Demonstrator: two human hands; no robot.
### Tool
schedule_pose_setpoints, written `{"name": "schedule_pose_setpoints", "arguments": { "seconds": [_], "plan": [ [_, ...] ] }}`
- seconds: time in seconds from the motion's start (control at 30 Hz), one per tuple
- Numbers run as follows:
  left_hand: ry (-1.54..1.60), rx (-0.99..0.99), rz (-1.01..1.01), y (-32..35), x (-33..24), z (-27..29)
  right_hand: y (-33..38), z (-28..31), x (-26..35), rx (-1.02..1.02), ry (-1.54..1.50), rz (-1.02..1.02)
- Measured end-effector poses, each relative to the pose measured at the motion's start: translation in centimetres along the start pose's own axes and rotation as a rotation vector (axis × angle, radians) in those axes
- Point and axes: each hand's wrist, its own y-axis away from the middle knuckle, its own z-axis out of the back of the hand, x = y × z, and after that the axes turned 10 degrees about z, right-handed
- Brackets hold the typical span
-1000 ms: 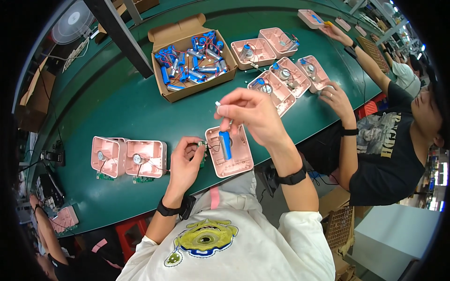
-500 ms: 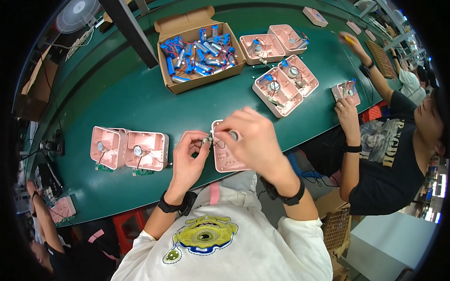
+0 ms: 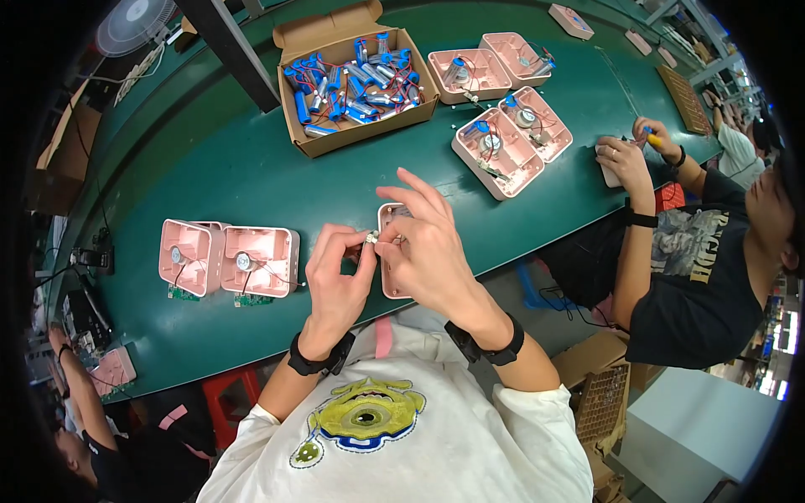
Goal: The person assembles electronic devices by hand, picking up a battery from a box, connecting its wires to a circuit board, and placing both components into a pink plastic housing. The person repeats this process for several devices, occasionally moving completed housings aside to reach new ones.
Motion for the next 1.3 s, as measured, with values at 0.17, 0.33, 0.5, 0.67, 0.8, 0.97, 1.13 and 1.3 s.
{"name": "schedule_pose_setpoints", "arguments": {
  "seconds": [0.17, 0.33, 0.5, 0.67, 0.8, 0.97, 1.13, 1.3],
  "plan": [
    [-0.095, -0.045, -0.151, 0.2, 0.3, -0.4, 0.3, 0.1, -0.6, 0.032, -0.191, -0.148],
    [-0.121, -0.040, -0.215, 0.2, 0.5, -0.7, 0.5, 0.0, -0.9, 0.048, -0.205, -0.173],
    [-0.133, 0.012, -0.238, 0.4, 0.0, -0.5, 0.6, -0.2, -1.1, 0.077, -0.225, -0.228],
    [0.103, 0.189, 0.198, 0.5, -1.0, 0.8, 1.7, -0.4, 0.9, 0.036, 0.226, -0.055],
    [0.478, 0.361, 0.599, 1.2, -1.4, 2.6, 4.4, -1.8, 4.9, 0.051, 0.267, -0.185],
    [-0.037, 0.277, 0.117, 1.7, -3.1, 4.3, 6.0, -3.6, 0.5, 0.028, 0.497, -0.115],
    [-0.528, 0.011, -0.123, 1.8, -1.0, 9.1, 3.6, -0.4, -0.8, -0.028, 0.584, 0.018],
    [-0.727, 0.126, 0.048, 4.2, 0.4, 11.8, 2.8, -3.5, 3.1, 0.151, 0.196, 0.257]
  ]
}}
